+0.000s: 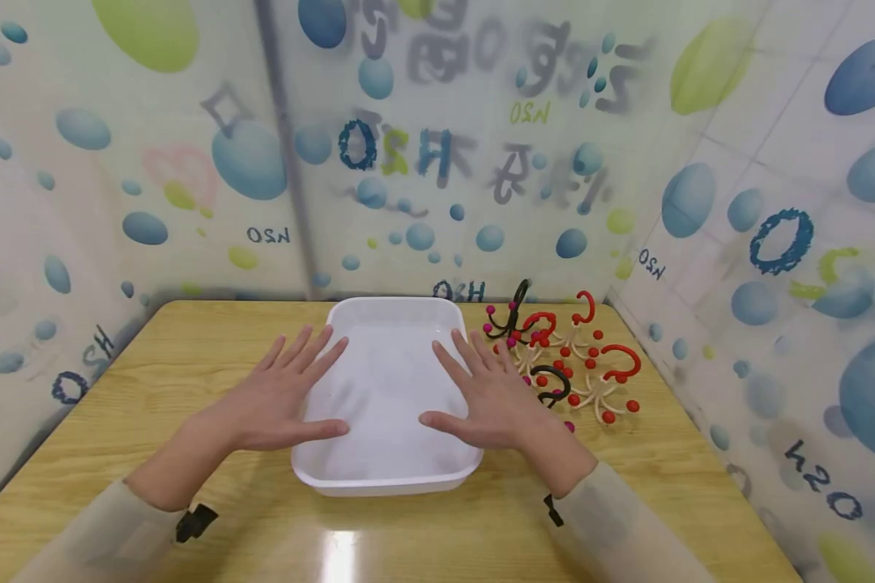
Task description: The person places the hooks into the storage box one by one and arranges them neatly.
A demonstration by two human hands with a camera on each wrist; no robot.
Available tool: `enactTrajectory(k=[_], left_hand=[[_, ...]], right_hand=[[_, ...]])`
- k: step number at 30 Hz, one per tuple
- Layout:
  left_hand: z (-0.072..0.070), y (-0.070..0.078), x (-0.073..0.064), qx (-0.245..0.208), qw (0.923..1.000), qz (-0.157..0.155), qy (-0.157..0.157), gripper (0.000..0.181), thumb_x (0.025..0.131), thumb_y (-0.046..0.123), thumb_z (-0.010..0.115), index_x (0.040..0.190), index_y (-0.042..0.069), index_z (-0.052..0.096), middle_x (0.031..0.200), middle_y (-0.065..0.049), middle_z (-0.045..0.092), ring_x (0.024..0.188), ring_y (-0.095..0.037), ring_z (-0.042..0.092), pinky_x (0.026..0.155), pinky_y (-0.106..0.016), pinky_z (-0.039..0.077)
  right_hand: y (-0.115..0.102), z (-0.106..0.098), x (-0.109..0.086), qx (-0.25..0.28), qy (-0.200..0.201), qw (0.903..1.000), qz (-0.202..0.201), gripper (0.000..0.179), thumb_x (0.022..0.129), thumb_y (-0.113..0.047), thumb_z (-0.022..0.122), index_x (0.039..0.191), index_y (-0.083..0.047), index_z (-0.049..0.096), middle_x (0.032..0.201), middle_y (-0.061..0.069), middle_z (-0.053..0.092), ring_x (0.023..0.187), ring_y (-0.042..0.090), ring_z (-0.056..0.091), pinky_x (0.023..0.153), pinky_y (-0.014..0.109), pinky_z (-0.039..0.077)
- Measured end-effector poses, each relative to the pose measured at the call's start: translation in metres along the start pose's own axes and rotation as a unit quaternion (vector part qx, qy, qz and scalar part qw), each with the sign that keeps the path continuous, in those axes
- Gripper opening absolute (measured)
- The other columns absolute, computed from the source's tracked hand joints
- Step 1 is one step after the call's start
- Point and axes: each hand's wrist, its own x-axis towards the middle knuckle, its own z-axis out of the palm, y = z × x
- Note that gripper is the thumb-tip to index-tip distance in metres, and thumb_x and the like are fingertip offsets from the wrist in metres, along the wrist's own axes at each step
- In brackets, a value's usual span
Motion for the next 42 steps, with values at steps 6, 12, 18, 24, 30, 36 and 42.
enactTrajectory(k=[6, 12, 18, 24, 30, 36, 42], left_hand=[[-0.002, -0.006, -0.004, -0.051, 0.9985, 0.012, 0.012, 0.109, 0.096, 0.08, 0.062, 0.178, 0.023, 0.017, 0.186, -0.014, 0.014, 0.172, -0.043, 0.012, 0.136, -0.07, 0.015], [-0.001, -0.025, -0.019, -0.158, 0.9874, 0.009, 0.008, 0.1, 0.101, 0.066, 0.07, 0.177, 0.022, 0.023, 0.176, -0.016, 0.037, 0.159, -0.042, 0.043, 0.125, -0.066, 0.042], [0.005, -0.043, -0.038, -0.199, 0.9786, 0.002, -0.051, 0.099, 0.101, 0.062, 0.072, 0.175, 0.015, 0.026, 0.174, -0.018, 0.041, 0.151, -0.045, 0.052, 0.119, -0.067, 0.047], [0.012, -0.046, -0.046, -0.238, 0.9648, 0.0, -0.112, 0.099, 0.103, 0.059, 0.071, 0.178, 0.024, 0.018, 0.173, -0.016, 0.045, 0.153, -0.047, 0.051, 0.121, -0.072, 0.042], [0.015, -0.048, -0.051, -0.244, 0.9611, -0.008, -0.129, 0.097, 0.106, 0.056, 0.069, 0.178, 0.029, 0.01, 0.16, -0.015, 0.062, 0.149, -0.045, 0.056, 0.121, -0.072, 0.041], [0.016, -0.048, -0.05, -0.256, 0.9553, -0.01, -0.147, 0.097, 0.107, 0.054, 0.067, 0.178, 0.031, 0.005, 0.158, -0.015, 0.064, 0.148, -0.046, 0.057, 0.12, -0.073, 0.041], [0.016, -0.047, -0.048, -0.267, 0.9514, -0.014, -0.154, 0.098, 0.108, 0.054, 0.067, 0.178, 0.028, 0.005, 0.16, -0.016, 0.061, 0.15, -0.046, 0.055, 0.121, -0.072, 0.041]], right_hand=[[0.001, -0.007, -0.005, 0.003, 0.027, 0.9996, -0.009, 0.101, 0.097, -0.084, 0.054, 0.177, -0.035, 0.017, 0.187, 0.006, 0.013, 0.172, 0.04, 0.016, 0.135, 0.072, 0.017], [0.003, -0.03, -0.021, 0.048, 0.104, 0.9934, 0.003, 0.078, 0.103, -0.061, 0.07, 0.168, -0.026, 0.047, 0.165, 0.011, 0.056, 0.149, 0.039, 0.056, 0.113, 0.067, 0.054], [0.028, -0.052, -0.04, 0.078, 0.206, 0.9754, -0.016, 0.051, 0.105, -0.031, 0.076, 0.151, -0.013, 0.064, 0.147, 0.014, 0.07, 0.135, 0.039, 0.065, 0.106, 0.065, 0.06], [0.064, -0.057, -0.053, 0.114, 0.232, 0.966, 0.012, 0.044, 0.108, -0.021, 0.072, 0.149, -0.008, 0.065, 0.139, 0.015, 0.07, 0.116, 0.033, 0.069, 0.09, 0.054, 0.062], [0.09, -0.051, -0.06, 0.148, 0.153, 0.9745, 0.069, 0.044, 0.11, -0.03, 0.071, 0.146, -0.006, 0.067, 0.138, 0.017, 0.071, 0.113, 0.032, 0.07, 0.088, 0.041, 0.06], [0.104, -0.042, -0.066, 0.162, 0.118, 0.9757, 0.088, 0.032, 0.106, -0.034, 0.076, 0.13, -0.012, 0.077, 0.11, 0.005, 0.078, 0.087, 0.016, 0.068, 0.066, 0.027, 0.057], [0.11, -0.04, -0.07, 0.179, 0.105, 0.9734, 0.097, 0.025, 0.104, -0.028, 0.078, 0.121, -0.01, 0.078, 0.095, 0.001, 0.074, 0.073, 0.01, 0.063, 0.055, 0.029, 0.053]])
